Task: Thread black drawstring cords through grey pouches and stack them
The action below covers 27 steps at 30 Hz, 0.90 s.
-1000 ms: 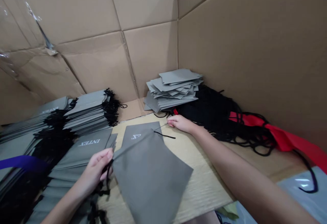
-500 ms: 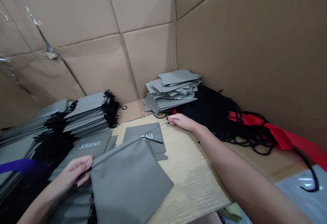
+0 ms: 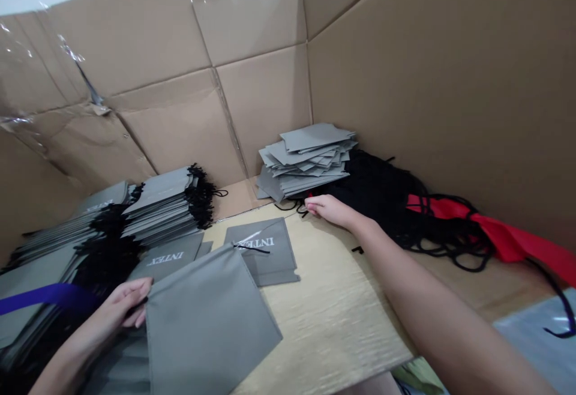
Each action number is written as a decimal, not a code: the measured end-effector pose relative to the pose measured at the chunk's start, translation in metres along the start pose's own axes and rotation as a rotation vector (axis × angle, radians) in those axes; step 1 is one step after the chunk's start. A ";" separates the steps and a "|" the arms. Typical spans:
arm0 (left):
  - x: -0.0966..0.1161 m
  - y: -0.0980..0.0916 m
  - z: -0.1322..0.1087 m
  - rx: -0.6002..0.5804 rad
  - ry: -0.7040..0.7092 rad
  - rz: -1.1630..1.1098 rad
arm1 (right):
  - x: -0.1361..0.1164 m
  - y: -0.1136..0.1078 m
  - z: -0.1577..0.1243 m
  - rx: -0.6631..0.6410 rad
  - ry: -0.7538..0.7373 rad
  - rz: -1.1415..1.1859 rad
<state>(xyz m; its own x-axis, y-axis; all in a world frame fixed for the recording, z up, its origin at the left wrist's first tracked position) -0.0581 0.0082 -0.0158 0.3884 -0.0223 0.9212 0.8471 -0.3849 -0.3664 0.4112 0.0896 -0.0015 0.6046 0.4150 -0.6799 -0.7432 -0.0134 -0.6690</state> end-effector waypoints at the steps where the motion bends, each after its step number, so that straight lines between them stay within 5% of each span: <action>1: -0.001 -0.005 -0.002 0.028 0.008 -0.007 | 0.000 -0.006 -0.002 0.026 0.006 -0.017; 4: -0.003 -0.018 -0.006 0.127 0.036 -0.018 | 0.000 -0.017 -0.007 0.084 0.018 -0.075; 17: 0.009 0.004 -0.009 -0.018 0.021 0.012 | -0.024 0.011 -0.001 0.129 -0.041 -0.317; 20: 0.014 0.014 -0.011 -0.057 0.021 -0.044 | -0.058 0.031 -0.003 0.115 -0.137 -0.319; 23: 0.014 0.022 -0.009 -0.107 -0.039 -0.060 | -0.094 0.070 -0.005 -0.063 -0.314 -0.194; 27: 0.011 0.023 -0.004 -0.085 -0.052 0.017 | -0.107 0.103 -0.002 -0.145 -0.352 -0.180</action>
<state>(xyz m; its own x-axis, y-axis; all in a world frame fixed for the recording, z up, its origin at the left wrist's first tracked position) -0.0352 -0.0044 -0.0134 0.4225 0.0178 0.9062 0.8075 -0.4616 -0.3674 0.2703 0.0418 0.0016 0.5679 0.7073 -0.4211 -0.5709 -0.0301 -0.8205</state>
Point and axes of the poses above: each hand's wrist, its own z-axis towards the middle knuckle, its own y-axis out of the palm, x = y × z, the point moved 4 cm from there along z, towards the middle knuckle, and after that the axes turned 8 degrees about z, right-handed, at the moved point
